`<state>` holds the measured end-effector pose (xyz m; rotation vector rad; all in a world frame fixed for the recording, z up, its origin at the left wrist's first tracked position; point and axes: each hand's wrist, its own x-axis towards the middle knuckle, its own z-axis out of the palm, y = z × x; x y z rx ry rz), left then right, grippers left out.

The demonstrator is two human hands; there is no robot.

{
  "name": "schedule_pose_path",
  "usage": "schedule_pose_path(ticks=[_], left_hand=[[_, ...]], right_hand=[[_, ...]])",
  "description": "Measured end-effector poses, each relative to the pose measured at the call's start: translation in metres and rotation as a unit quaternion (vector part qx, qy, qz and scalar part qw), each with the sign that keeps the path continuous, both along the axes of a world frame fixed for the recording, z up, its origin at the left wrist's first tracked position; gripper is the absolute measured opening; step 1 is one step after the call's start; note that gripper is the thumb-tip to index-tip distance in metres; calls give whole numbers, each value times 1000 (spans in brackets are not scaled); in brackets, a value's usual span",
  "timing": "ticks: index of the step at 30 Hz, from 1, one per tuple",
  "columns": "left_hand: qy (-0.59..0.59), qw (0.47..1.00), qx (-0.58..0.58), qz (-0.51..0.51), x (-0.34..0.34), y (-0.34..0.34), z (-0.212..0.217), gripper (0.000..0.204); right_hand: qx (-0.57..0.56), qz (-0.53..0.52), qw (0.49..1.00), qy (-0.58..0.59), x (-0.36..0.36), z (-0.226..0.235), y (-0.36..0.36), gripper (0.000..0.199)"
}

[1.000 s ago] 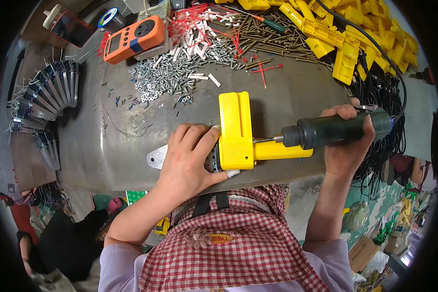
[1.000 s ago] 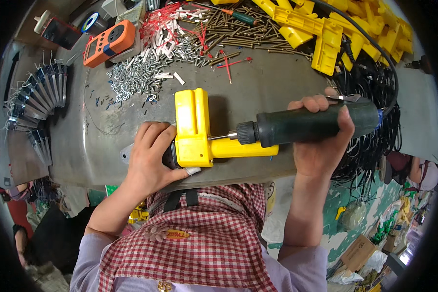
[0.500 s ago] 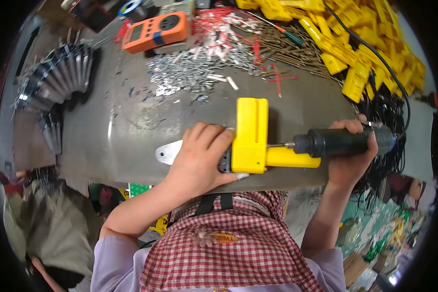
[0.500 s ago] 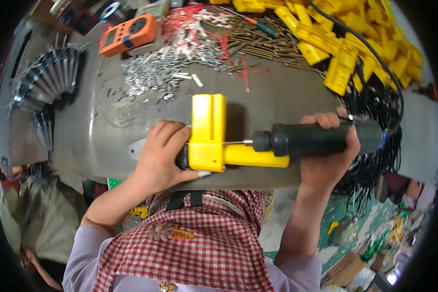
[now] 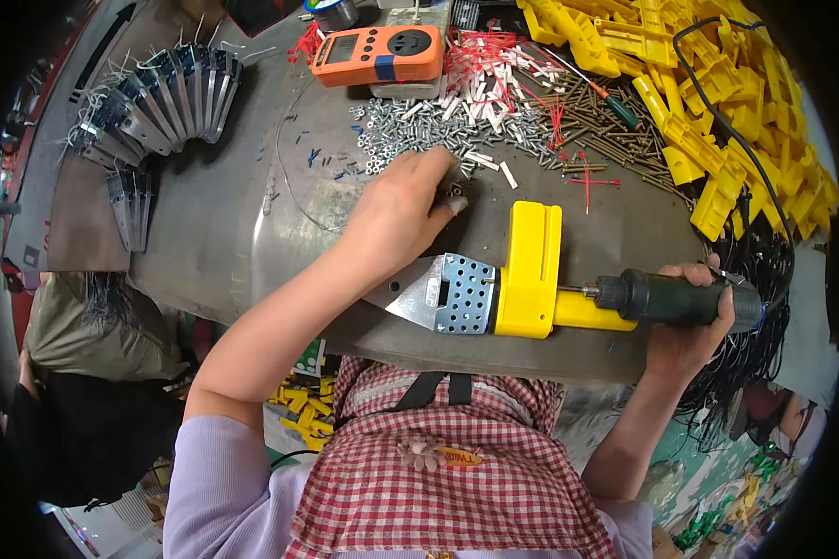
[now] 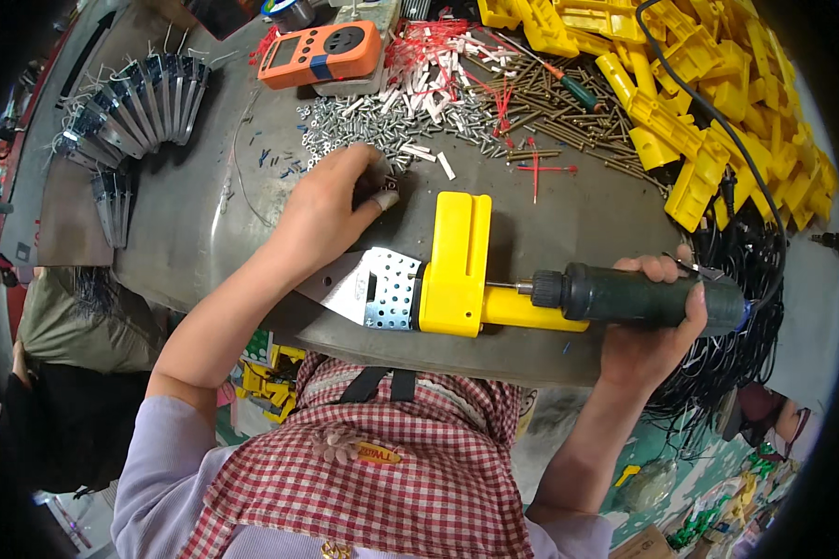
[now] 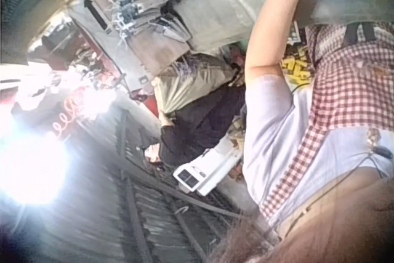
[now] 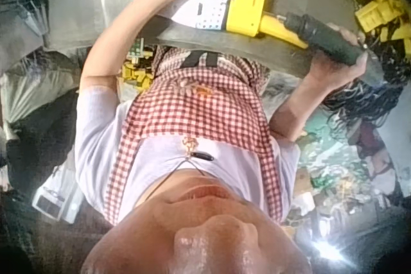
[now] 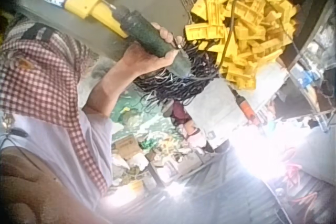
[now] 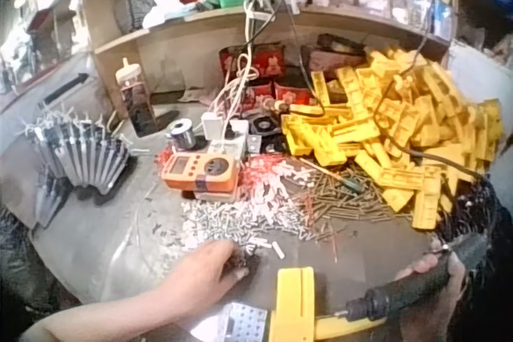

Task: Assemble and secure internal components and wiring into a yellow plastic housing for a handheld tool, using soldering and power tools.

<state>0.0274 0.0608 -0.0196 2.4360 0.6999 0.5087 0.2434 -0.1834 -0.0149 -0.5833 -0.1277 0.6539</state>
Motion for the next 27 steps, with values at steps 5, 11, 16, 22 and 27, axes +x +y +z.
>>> schedule_pose_path(ticks=[5, 11, 16, 22, 27], left_hand=[[55, 995, 57, -67, -6, 2, 0, 33], [86, 991, 69, -79, -6, 0, 13, 30], [143, 945, 226, -186, -7, -1, 17, 20], [77, 964, 192, -169, -13, -3, 13, 14], [-81, 992, -86, -31, -33, -52, 4, 19]], right_hand=[[24, 14, 1000, 10, 2, 1, -3, 43], [41, 25, 999, 24, 1, 0, -2, 43], [33, 29, 999, 15, 2, 1, -2, 43], [40, 20, 999, 21, 0, 0, -3, 42], [27, 3, 999, 27, -5, 1, 0, 42]])
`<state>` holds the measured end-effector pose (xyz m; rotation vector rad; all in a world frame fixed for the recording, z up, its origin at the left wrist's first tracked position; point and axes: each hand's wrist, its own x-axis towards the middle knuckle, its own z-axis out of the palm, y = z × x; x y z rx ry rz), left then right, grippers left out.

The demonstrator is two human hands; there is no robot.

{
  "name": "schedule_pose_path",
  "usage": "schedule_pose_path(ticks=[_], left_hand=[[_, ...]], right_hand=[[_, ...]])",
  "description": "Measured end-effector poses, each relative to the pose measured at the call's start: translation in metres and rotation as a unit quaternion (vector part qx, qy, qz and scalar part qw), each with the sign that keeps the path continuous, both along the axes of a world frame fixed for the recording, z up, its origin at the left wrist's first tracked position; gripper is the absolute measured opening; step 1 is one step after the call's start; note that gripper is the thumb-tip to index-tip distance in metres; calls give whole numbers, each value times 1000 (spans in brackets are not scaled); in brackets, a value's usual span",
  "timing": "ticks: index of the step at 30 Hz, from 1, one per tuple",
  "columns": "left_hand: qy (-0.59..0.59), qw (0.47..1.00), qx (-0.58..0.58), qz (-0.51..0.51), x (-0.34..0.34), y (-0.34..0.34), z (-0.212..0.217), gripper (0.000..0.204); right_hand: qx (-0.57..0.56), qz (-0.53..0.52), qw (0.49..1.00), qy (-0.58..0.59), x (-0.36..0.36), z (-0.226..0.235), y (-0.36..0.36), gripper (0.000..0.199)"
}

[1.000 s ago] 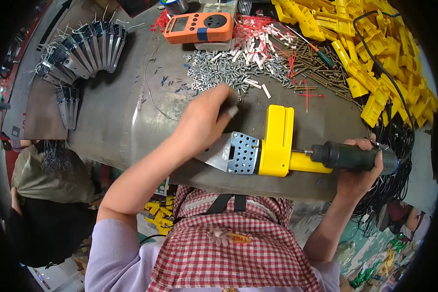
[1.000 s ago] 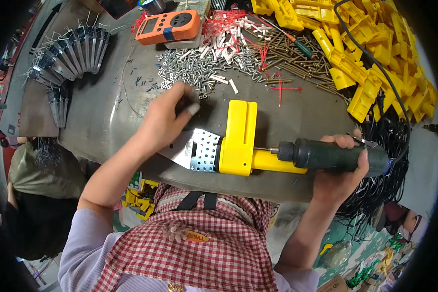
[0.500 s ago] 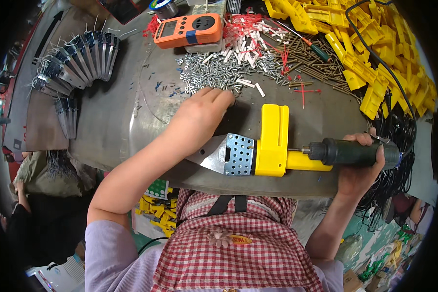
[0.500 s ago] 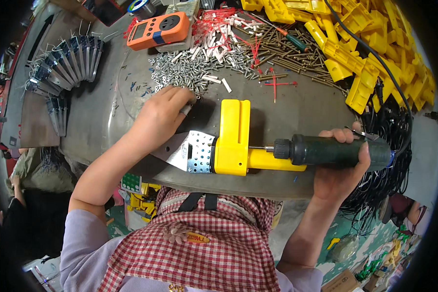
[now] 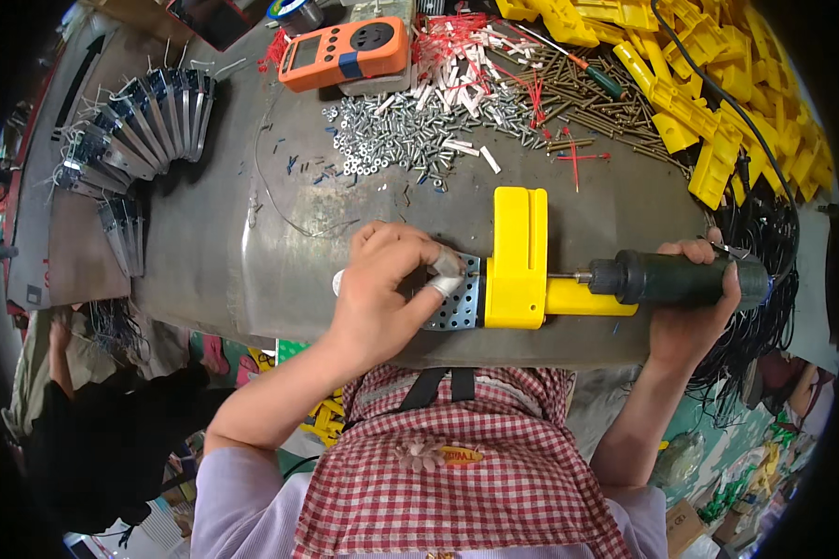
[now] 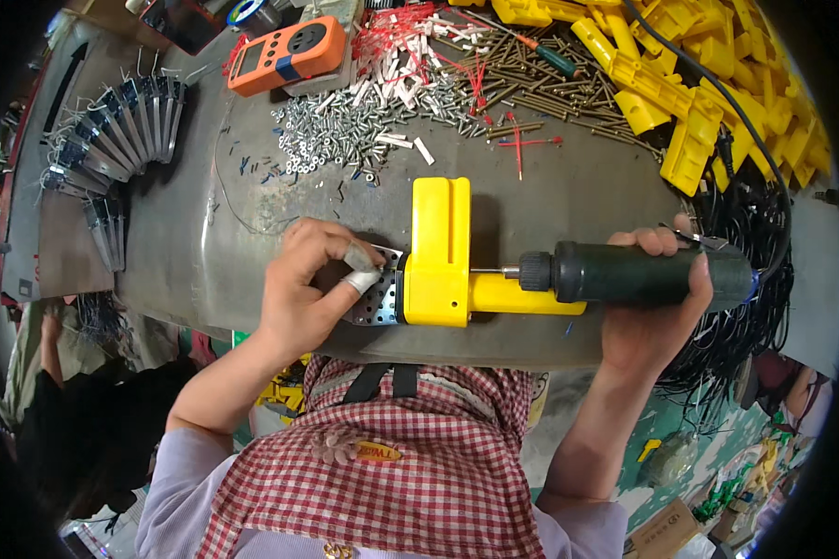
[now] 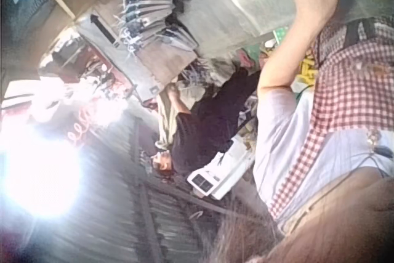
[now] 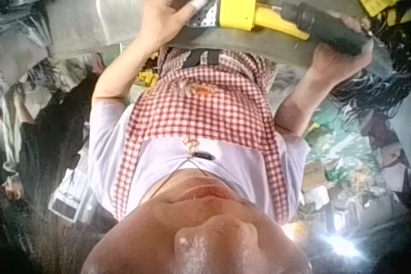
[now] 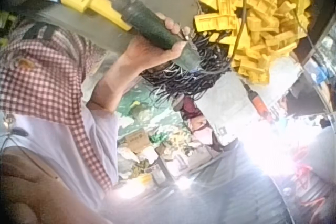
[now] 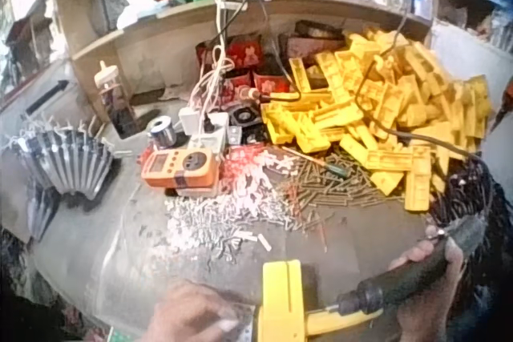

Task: Assemble and secure internal components and wiring into a yellow plastic housing for a handheld tool, using soldering and power tools.

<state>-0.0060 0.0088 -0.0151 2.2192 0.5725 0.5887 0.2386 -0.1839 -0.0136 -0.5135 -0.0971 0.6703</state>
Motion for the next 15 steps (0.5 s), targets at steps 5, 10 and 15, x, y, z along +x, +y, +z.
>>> schedule_pose_path(ticks=[5, 10, 15], left_hand=[[7, 1000, 10, 24, 2, -6, -10, 22], [3, 999, 37, 18, 3, -6, -12, 18], [-20, 999, -6, 26, 5, -7, -13, 21]], right_hand=[[16, 8, 1000, 9, 1, -7, -2, 41], [23, -1, 1000, 13, -2, -7, -1, 39], [6, 1, 1000, -10, -1, -4, 1, 39]])
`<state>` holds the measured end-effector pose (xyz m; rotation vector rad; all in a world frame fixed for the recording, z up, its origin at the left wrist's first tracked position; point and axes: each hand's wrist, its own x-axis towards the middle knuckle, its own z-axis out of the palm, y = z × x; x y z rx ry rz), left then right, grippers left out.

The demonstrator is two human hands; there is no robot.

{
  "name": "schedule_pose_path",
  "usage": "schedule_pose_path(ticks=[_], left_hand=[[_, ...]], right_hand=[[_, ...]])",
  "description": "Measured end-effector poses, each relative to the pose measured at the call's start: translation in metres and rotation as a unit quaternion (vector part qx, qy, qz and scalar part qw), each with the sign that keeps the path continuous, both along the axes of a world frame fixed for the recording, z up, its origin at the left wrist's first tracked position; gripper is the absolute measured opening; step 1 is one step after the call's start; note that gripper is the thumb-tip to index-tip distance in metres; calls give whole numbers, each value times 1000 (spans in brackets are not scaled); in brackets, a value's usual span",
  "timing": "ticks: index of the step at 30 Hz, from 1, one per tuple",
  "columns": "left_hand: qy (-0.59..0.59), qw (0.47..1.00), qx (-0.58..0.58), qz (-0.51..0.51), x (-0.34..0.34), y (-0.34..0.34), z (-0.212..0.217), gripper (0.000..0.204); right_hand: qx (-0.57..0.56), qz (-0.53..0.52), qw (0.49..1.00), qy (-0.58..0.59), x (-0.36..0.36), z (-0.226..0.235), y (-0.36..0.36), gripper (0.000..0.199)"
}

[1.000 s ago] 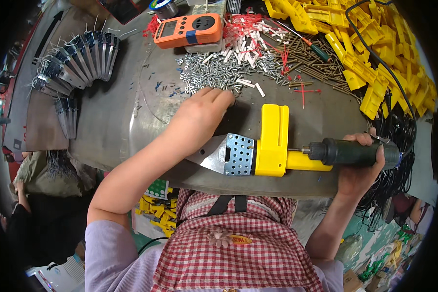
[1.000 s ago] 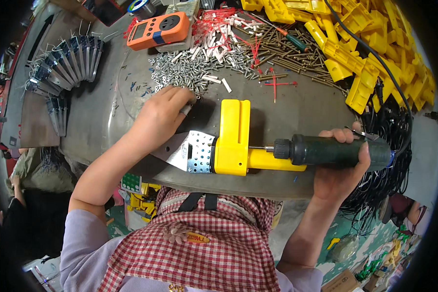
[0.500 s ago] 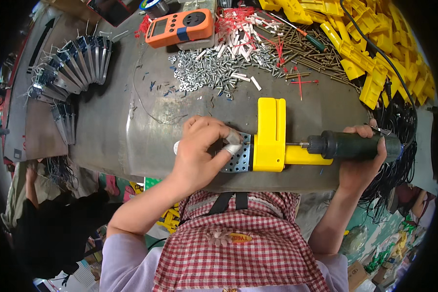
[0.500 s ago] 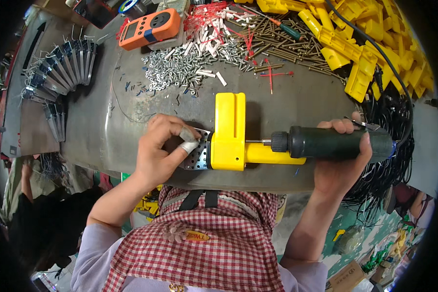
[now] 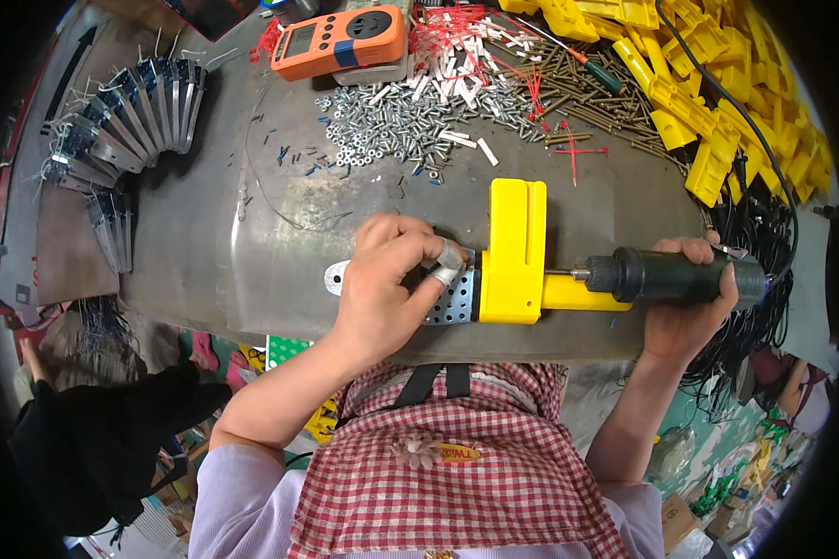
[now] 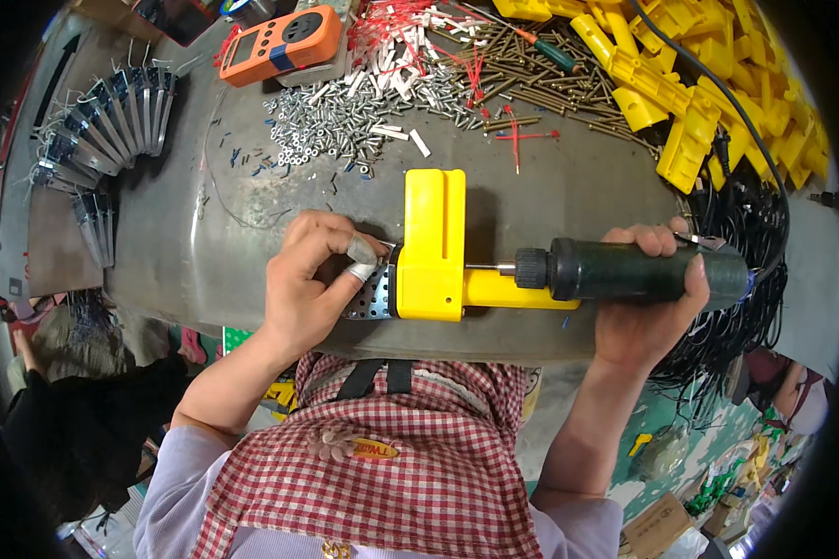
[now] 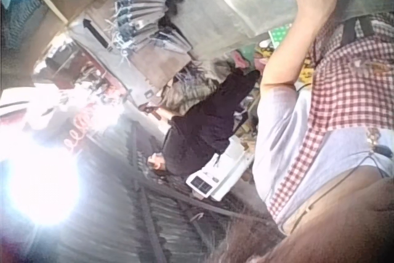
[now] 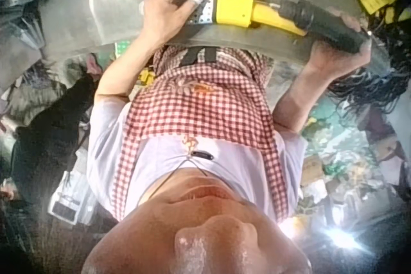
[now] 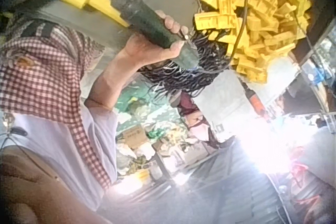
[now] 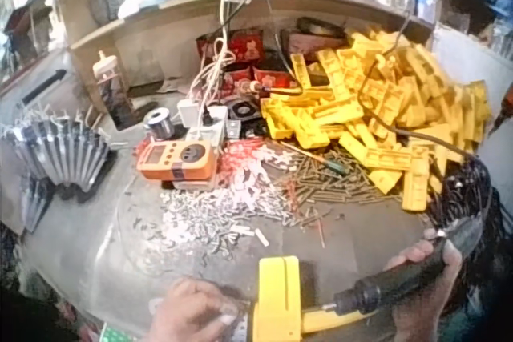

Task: Assemble and secure internal components and wiring into a yellow plastic housing for a handheld tool, using soldering and power tools.

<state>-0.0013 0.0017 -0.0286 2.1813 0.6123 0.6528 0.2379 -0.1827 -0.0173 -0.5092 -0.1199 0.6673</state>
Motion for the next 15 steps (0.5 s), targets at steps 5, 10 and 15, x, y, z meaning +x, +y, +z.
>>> schedule_pose_path(ticks=[5, 10, 15], left_hand=[[-21, 999, -49, 11, -1, -3, -1, 22], [-20, 995, -95, 26, 0, -2, 4, 23], [-31, 997, 23, -70, 1, 7, 5, 29]], right_hand=[[-6, 0, 1000, 0, 1, -1, -1, 38], [-18, -1, 999, -35, 1, 5, 4, 37], [-121, -8, 990, -70, -3, 8, 3, 37]])
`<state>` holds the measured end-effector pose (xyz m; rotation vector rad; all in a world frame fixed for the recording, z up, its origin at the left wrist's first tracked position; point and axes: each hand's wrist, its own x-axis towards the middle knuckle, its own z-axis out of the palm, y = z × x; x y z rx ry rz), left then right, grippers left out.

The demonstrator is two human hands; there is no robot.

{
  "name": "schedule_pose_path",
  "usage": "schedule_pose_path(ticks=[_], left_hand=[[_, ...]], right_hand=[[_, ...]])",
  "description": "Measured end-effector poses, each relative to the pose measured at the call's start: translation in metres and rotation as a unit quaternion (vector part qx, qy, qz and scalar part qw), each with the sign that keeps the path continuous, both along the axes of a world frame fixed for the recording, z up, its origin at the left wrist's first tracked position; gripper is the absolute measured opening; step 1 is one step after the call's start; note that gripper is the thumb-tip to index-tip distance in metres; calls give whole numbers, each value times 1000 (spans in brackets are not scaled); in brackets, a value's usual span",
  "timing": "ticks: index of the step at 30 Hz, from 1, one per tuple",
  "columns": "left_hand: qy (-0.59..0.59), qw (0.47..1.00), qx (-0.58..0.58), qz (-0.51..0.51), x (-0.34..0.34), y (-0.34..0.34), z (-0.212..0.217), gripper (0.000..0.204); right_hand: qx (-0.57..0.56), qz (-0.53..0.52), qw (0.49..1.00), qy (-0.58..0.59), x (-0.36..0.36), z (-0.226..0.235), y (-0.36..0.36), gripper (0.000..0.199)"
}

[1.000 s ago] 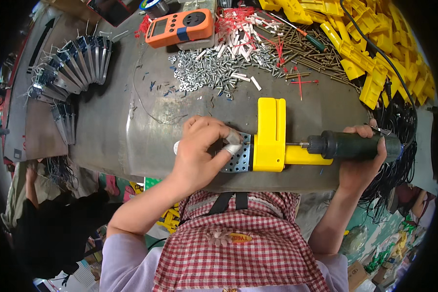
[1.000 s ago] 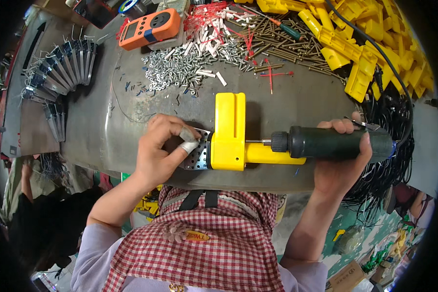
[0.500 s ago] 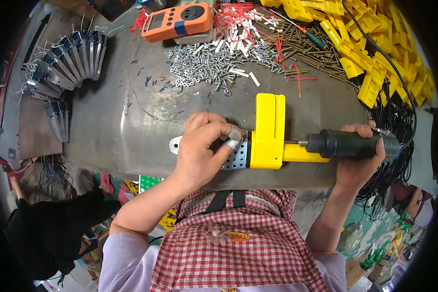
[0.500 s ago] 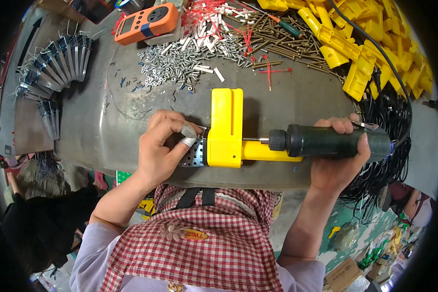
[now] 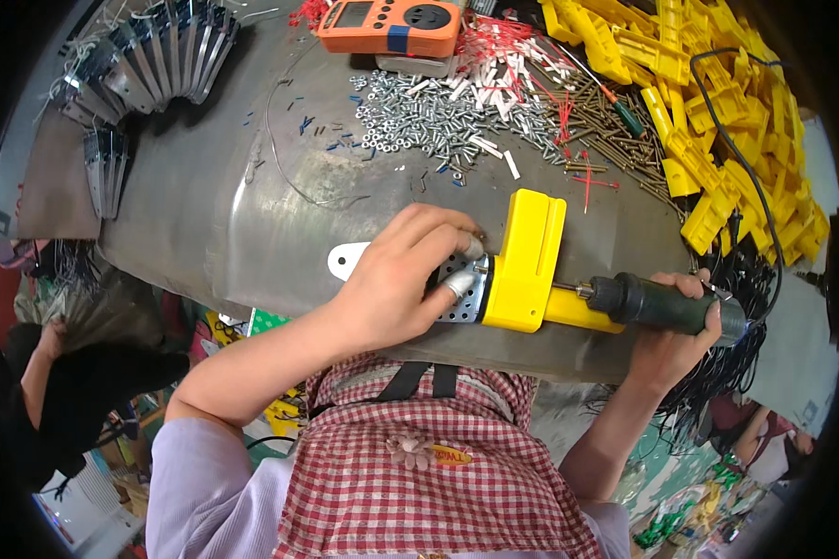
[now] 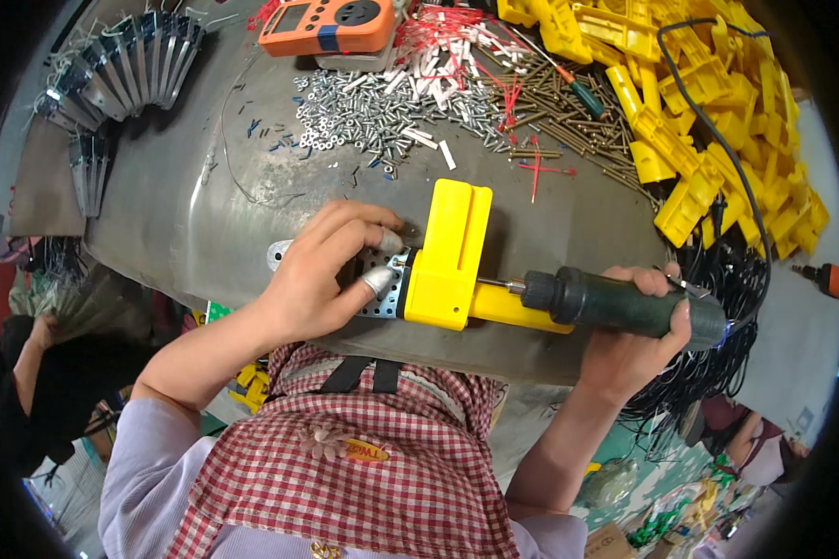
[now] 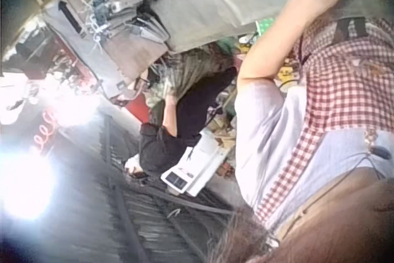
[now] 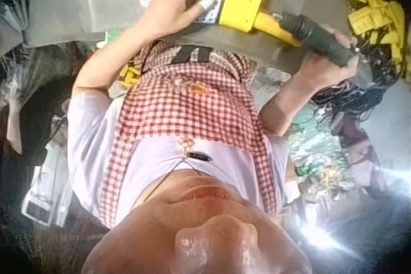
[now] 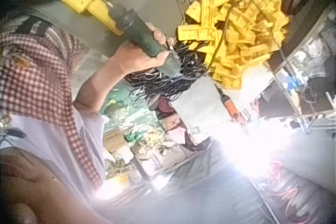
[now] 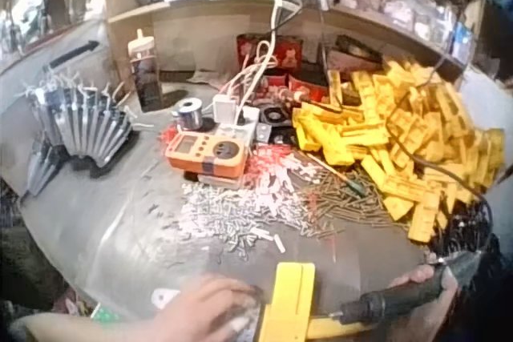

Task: Assemble and secure internal components and wiring into a yellow plastic housing for a handheld tool, using soldering and power tools.

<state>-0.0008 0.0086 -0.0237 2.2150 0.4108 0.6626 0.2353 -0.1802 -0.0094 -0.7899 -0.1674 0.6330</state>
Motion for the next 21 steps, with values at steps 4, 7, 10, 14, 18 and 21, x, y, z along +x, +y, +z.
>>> schedule_pose_path(ticks=[4, 7, 10, 14, 18, 21], left_hand=[[22, 1000, 6, -12, 1, -1, -2, 32], [24, 999, 23, 2, 3, -3, -8, 32], [-1, 999, 43, 24, 4, -9, -10, 31], [-11, 999, 38, 30, 4, -10, -13, 33], [-29, 998, 38, 35, 6, -12, -15, 31], [-28, 998, 28, 41, 3, -12, -18, 29]], right_hand=[[83, 30, 996, 34, 6, -5, -2, 36], [93, 46, 994, 36, 4, -2, 0, 36], [81, 59, 995, 27, 5, -3, 0, 35], [103, 42, 993, 43, 6, -6, 0, 33], [120, 25, 992, 32, 3, -9, 2, 34], [133, 29, 990, 37, -3, -4, 2, 34]])
